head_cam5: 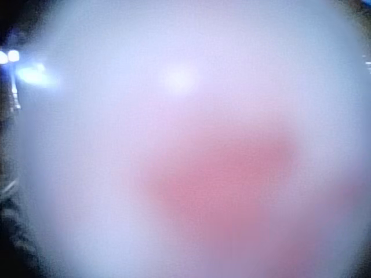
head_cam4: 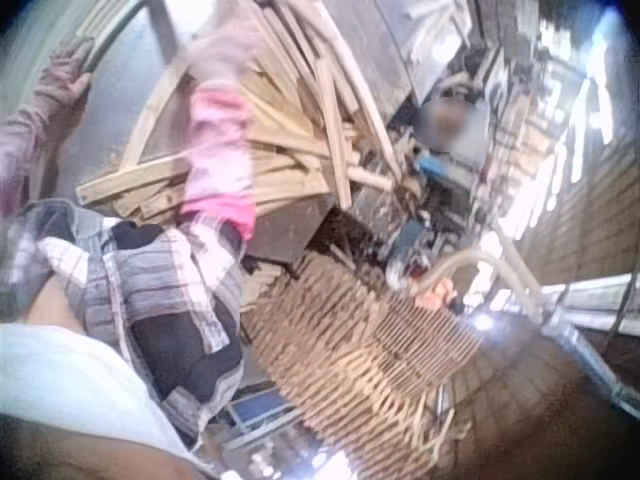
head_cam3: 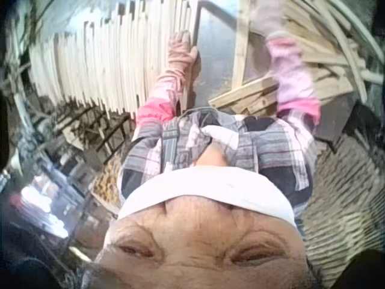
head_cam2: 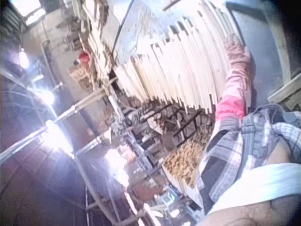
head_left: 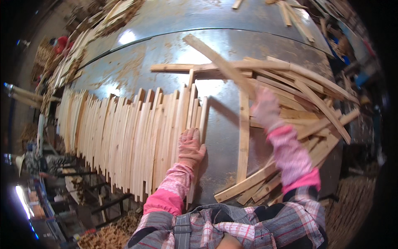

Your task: The person sorts wood slats on a circular metal table by hand, aligning them into rows and gathering loose pieces into a stack.

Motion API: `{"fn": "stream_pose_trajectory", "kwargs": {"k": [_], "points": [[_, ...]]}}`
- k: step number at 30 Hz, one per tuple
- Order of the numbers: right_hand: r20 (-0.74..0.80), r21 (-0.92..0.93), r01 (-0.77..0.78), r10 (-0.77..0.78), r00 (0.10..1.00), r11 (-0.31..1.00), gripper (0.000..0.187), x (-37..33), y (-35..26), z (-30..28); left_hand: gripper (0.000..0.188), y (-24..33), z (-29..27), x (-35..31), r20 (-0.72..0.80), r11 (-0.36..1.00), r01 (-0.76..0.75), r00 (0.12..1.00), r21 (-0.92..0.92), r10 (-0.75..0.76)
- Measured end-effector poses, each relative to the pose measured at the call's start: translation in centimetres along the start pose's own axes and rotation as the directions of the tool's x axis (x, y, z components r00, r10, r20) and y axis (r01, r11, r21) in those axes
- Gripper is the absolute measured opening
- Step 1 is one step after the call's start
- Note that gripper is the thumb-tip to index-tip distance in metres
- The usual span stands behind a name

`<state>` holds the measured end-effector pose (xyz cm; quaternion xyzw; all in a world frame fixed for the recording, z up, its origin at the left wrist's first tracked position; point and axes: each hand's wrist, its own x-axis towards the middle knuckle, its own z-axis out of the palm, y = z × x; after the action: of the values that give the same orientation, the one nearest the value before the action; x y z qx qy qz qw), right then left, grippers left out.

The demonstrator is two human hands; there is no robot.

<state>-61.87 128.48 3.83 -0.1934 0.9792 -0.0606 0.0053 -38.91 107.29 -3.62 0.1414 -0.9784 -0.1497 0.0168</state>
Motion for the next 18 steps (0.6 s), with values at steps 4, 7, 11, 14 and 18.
{"fn": "stream_pose_trajectory", "kwargs": {"k": [4, 7, 11, 14, 18], "points": [[0.126, -0.248, 0.029, 0.003, 0.992, 0.968, 0.043, 14.5, 5.8, 0.7, 0.064, 0.1, -0.1, 0.3, 0.006, 1.0, 0.003, 1.0, -0.021, -0.003], [0.005, -0.277, 0.118, -0.122, 0.993, 0.954, 0.039, 20.3, 10.8, 6.0, 0.063, 0.3, 0.4, 1.0, -0.058, 0.999, -0.046, 0.997, -0.014, 0.045], [0.227, -0.576, 0.08, 0.065, 0.972, 0.813, 0.043, 22.6, 4.7, 10.4, 0.065, 0.1, -0.2, 0.7, 0.012, 0.998, 0.009, 1.0, -0.06, -0.009], [0.256, -0.379, -0.013, 0.118, 0.959, 0.925, 0.044, 24.8, 5.8, 8.0, 0.064, -0.2, 0.6, 0.5, -0.068, 0.999, -0.027, 0.997, -0.025, 0.026], [0.379, -0.296, 0.069, 0.051, 0.924, 0.953, 0.029, 26.3, 6.7, 6.3, 0.064, 0.1, 0.4, 1.0, -0.076, 0.998, -0.042, 0.996, -0.052, 0.038]]}}
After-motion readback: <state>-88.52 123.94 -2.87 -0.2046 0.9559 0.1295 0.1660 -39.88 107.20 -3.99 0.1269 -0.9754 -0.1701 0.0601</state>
